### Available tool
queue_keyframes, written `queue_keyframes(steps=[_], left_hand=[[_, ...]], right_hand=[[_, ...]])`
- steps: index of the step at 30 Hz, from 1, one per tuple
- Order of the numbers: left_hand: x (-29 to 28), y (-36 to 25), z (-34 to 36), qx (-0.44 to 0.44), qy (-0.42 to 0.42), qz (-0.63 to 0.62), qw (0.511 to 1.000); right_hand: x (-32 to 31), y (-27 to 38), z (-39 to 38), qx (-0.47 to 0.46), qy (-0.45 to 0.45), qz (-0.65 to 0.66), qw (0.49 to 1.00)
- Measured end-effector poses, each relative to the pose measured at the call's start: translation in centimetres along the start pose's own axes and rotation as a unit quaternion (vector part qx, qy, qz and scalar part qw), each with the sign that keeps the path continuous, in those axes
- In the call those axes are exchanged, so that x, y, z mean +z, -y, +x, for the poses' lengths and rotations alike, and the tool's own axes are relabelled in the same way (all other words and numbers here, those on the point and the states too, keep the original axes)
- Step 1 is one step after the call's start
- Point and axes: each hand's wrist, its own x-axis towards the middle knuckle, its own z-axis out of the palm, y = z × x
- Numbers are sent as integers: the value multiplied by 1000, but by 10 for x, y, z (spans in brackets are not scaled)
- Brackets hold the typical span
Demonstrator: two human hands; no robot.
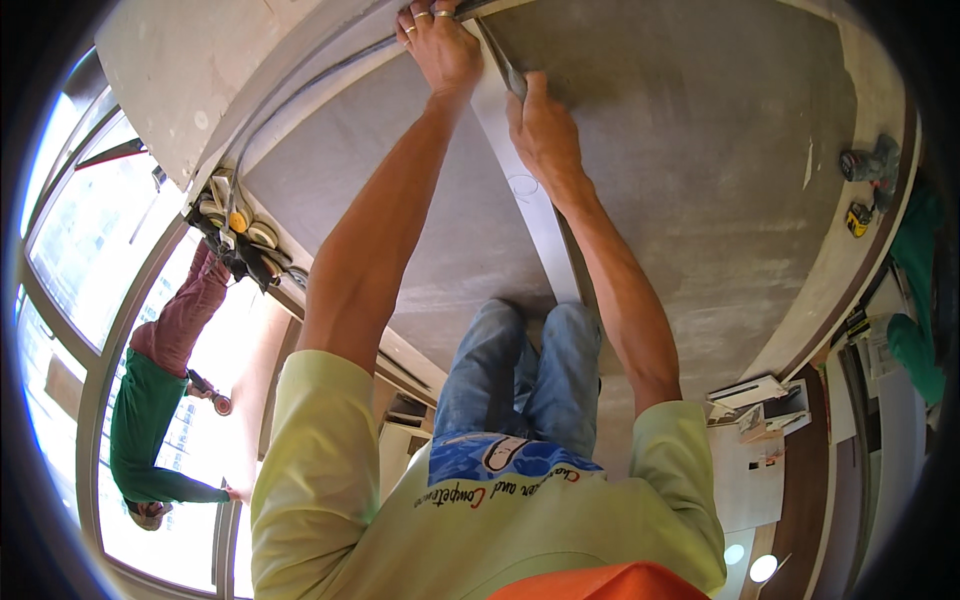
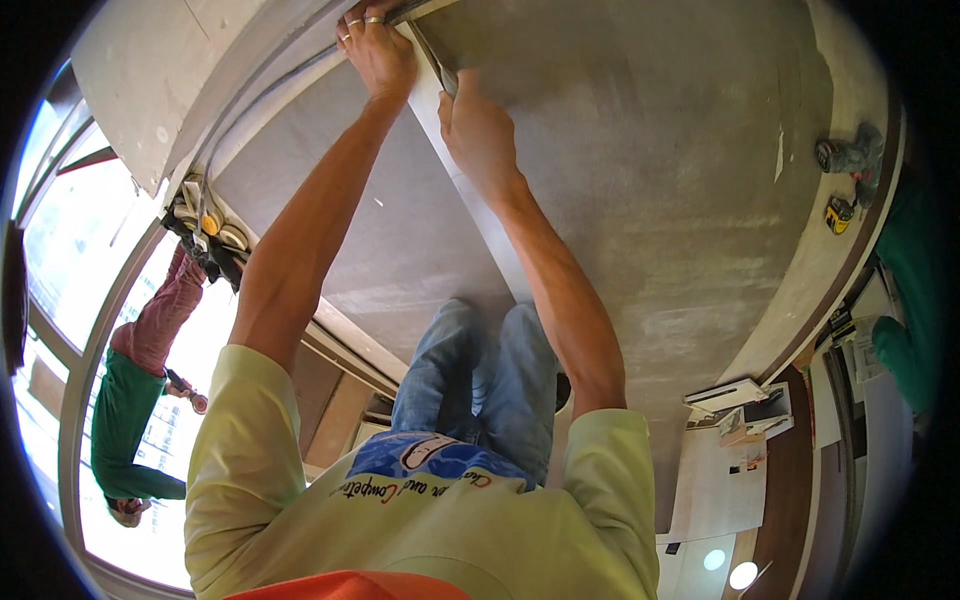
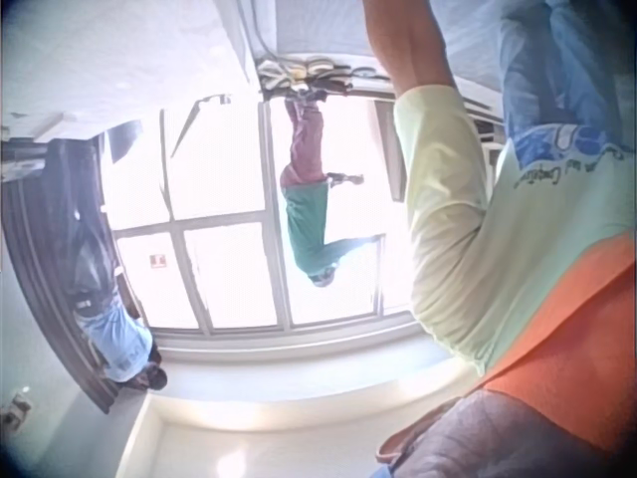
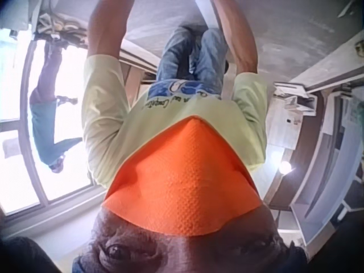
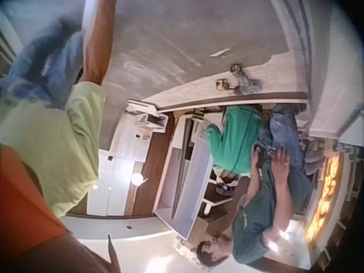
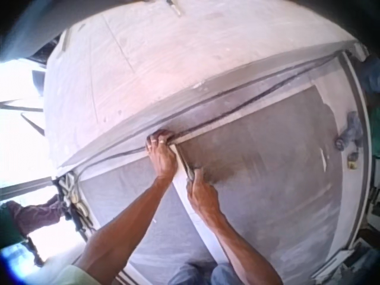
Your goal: The person measures a wall and a long white molding strip using a tape measure, then cuts the strip with a utility knife while kneeling on the floor. The person repeatedly repositions and measures the strip to fit the curved wall section.
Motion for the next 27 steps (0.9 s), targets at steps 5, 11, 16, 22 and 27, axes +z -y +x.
queue_keyframes(steps=[5, 11, 16, 22, 27], left_hand=[[-4, -4, 1, 8, 6, -29, 1000], [4, 2, -2, 21, -8, -23, 999], [5, 3, 0, 54, -31, -25, 998], [-2, 6, -1, 36, -9, -50, 998], [2, 7, -11, 29, -12, 15, 999]], right_hand=[[7, 3, 2, -17, -22, -34, 999], [-3, 10, 2, -2, 17, -108, 994], [26, -102, -132, 17, 11, -75, 997], [13, -135, -233, 156, 88, -39, 983], [-4, -52, -107, 30, -1, -30, 999]])
